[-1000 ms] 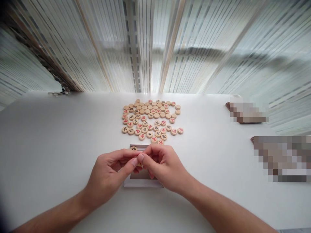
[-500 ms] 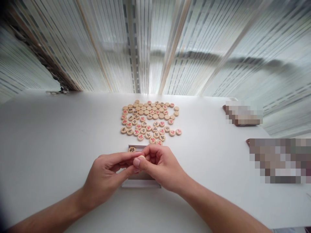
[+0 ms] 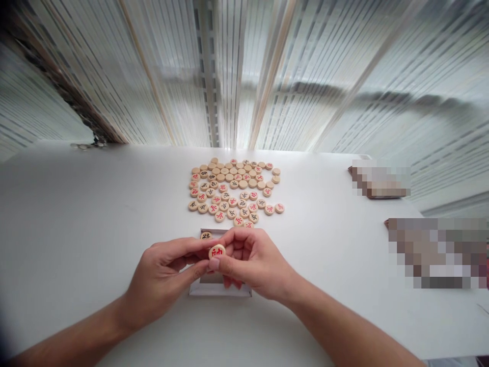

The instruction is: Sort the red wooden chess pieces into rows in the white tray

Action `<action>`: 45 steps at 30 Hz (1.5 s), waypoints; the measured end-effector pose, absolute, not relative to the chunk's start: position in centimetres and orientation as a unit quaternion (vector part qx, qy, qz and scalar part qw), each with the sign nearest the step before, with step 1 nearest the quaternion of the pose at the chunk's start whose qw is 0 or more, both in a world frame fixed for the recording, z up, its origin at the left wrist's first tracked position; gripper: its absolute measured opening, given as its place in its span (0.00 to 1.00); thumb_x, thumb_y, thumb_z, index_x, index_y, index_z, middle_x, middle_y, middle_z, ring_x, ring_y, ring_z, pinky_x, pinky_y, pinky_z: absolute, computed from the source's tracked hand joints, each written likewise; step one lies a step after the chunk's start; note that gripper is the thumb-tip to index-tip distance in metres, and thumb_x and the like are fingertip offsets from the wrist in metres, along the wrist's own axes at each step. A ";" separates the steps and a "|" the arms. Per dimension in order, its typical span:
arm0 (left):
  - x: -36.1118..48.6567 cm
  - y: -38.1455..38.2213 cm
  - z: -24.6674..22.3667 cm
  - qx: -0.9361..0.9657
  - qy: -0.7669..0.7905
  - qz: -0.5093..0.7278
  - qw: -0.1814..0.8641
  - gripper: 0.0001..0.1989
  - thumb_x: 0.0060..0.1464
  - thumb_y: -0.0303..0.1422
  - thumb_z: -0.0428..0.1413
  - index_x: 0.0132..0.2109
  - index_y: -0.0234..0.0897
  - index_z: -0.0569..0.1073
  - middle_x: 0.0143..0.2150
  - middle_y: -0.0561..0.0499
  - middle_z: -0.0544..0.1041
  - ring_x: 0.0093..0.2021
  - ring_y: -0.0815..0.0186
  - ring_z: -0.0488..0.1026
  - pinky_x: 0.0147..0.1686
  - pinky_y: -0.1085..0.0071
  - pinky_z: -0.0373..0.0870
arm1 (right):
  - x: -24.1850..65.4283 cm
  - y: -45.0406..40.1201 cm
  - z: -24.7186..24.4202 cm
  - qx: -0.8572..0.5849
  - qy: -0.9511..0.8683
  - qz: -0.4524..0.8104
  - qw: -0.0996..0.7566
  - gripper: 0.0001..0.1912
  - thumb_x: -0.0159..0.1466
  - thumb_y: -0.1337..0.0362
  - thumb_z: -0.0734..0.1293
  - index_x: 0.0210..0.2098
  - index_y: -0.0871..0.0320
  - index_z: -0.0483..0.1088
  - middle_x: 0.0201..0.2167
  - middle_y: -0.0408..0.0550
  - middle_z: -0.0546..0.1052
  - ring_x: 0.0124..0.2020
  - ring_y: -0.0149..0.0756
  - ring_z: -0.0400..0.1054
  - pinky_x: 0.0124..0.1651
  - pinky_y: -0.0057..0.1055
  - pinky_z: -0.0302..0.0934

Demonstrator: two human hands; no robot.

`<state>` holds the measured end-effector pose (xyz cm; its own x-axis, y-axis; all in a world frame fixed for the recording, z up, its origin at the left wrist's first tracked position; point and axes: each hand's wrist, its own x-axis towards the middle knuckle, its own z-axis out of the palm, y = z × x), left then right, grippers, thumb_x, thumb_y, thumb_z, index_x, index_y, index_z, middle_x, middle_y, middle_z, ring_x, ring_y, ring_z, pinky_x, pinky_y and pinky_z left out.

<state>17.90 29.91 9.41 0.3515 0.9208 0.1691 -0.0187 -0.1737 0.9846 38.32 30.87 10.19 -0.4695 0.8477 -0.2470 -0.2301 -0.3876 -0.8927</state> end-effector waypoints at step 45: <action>18.3 29.7 10.4 0.562 0.302 0.455 0.622 0.19 0.65 0.21 0.62 0.59 0.40 0.84 0.48 0.45 0.88 0.42 0.59 0.88 0.44 0.66 0.88 | 37.6 30.1 10.2 -0.384 -0.407 0.717 0.416 0.17 0.54 0.65 0.85 0.33 0.60 0.76 0.21 0.41 0.79 0.17 0.26 0.70 0.21 0.20 0.67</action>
<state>18.35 29.74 10.35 0.4040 0.9047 0.1351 -0.2265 -0.0442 0.9730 37.57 30.10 10.17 -0.3589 0.9088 -0.2127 -0.2836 -0.3233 -0.9028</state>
